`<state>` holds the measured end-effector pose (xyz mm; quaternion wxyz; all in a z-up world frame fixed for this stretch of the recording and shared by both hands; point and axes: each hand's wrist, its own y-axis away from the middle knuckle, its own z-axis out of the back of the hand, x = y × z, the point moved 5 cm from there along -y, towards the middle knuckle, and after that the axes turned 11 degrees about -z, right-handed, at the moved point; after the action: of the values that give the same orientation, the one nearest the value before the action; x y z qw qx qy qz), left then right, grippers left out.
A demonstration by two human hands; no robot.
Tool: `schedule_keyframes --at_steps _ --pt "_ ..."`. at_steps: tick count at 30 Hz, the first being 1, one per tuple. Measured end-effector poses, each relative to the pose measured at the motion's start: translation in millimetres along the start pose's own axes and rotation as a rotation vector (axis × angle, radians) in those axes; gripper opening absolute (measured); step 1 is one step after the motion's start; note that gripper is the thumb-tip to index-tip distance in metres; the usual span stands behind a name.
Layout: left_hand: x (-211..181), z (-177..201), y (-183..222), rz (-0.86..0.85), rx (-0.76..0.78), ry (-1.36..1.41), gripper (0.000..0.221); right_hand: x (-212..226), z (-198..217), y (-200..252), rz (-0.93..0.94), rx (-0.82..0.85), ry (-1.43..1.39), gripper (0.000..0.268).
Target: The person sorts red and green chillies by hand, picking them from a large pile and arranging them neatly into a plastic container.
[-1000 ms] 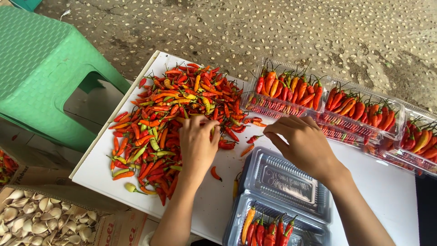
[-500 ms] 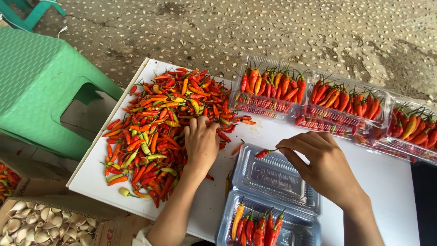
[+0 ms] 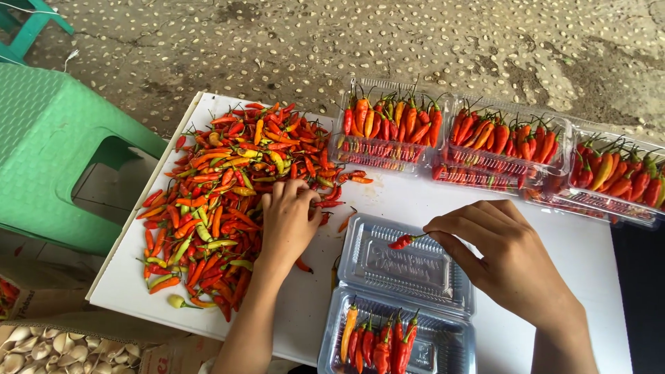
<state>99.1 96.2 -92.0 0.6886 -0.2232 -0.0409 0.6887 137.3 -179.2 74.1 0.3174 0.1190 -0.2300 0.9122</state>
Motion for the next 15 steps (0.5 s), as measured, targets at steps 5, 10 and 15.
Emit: schedule_keyframes --at_steps 5,10,15 --pt "5.4 15.8 3.4 0.121 0.059 0.2 0.016 2.3 5.7 10.0 0.03 0.03 -0.007 0.014" --pt "-5.5 50.9 1.4 0.175 -0.109 0.538 0.015 4.8 6.3 23.0 0.028 0.074 -0.099 0.014" --pt "-23.6 73.9 3.3 0.087 -0.308 0.588 0.015 -15.0 -12.4 50.1 -0.064 0.187 -0.264 0.019"
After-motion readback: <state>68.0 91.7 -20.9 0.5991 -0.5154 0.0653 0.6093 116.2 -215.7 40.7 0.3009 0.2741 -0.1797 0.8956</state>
